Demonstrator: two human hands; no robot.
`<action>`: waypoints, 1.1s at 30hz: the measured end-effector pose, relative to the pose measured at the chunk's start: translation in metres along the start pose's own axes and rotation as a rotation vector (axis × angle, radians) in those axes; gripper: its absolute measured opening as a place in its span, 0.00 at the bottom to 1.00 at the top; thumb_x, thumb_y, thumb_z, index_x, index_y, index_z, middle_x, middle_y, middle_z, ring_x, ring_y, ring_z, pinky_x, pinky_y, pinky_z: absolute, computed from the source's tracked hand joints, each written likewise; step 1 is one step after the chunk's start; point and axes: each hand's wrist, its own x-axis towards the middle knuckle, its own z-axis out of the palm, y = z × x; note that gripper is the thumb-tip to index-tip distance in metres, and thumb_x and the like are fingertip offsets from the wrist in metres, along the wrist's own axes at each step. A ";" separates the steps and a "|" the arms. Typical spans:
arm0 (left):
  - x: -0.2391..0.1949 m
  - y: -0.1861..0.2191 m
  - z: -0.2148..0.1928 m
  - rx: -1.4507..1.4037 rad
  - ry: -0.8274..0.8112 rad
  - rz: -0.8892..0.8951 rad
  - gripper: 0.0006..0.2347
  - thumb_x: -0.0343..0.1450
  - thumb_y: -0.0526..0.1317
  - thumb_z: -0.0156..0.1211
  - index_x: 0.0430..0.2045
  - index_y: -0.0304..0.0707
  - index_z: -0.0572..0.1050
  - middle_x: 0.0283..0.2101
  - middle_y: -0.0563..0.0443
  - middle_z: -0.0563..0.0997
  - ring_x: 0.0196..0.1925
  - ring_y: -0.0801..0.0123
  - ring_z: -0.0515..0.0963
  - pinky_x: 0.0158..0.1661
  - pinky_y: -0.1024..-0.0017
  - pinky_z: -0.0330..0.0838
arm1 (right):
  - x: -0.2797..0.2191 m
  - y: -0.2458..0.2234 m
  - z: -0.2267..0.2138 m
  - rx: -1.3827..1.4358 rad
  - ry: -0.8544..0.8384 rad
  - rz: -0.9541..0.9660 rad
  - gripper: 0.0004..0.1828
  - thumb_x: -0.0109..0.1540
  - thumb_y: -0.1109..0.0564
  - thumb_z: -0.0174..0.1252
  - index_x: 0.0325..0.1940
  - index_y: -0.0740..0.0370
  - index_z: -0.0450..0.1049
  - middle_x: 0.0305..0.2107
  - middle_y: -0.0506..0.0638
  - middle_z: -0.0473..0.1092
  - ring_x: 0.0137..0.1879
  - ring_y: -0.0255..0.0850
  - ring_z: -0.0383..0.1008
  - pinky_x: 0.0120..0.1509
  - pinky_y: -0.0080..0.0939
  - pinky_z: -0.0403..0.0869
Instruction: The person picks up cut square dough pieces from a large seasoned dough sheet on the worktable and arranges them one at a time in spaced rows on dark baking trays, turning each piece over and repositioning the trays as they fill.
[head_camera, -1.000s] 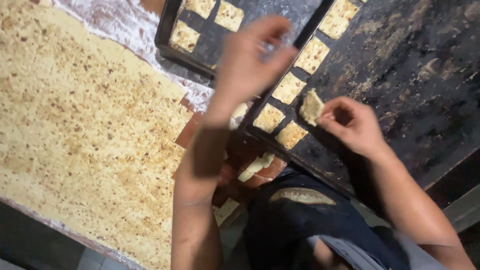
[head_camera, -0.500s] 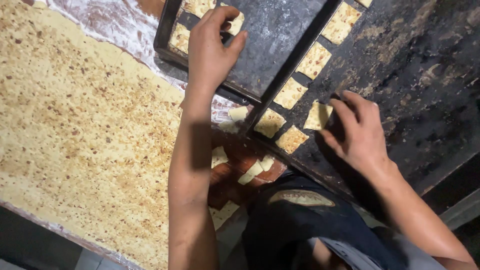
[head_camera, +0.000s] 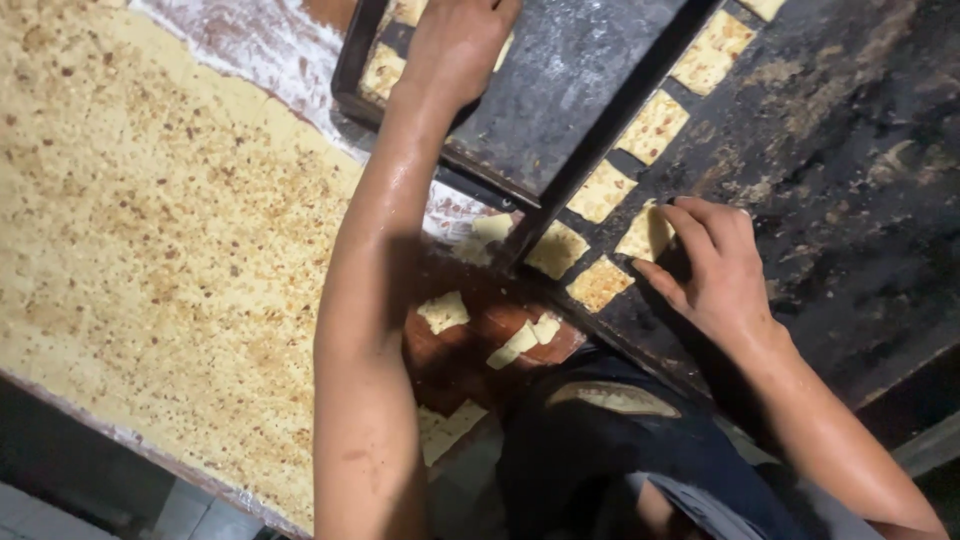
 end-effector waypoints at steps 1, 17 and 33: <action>0.001 0.000 0.004 0.032 -0.024 0.007 0.15 0.64 0.25 0.58 0.44 0.32 0.77 0.44 0.36 0.80 0.48 0.40 0.79 0.45 0.46 0.72 | -0.002 0.002 -0.004 0.014 0.027 0.001 0.32 0.56 0.54 0.72 0.61 0.67 0.71 0.55 0.60 0.69 0.59 0.59 0.68 0.63 0.55 0.71; -0.059 0.186 -0.111 -1.008 -0.178 -0.137 0.12 0.67 0.39 0.75 0.40 0.39 0.79 0.37 0.50 0.85 0.37 0.70 0.87 0.37 0.73 0.83 | -0.035 -0.007 -0.045 0.938 -0.019 0.208 0.31 0.58 0.59 0.70 0.64 0.66 0.69 0.55 0.52 0.71 0.58 0.39 0.74 0.63 0.38 0.74; -0.085 0.173 -0.096 -0.941 0.003 -0.195 0.15 0.78 0.44 0.64 0.56 0.37 0.73 0.49 0.44 0.85 0.52 0.63 0.88 0.50 0.69 0.83 | -0.069 -0.007 0.007 0.277 -0.214 0.242 0.22 0.60 0.57 0.66 0.58 0.65 0.75 0.43 0.58 0.75 0.48 0.52 0.77 0.53 0.45 0.76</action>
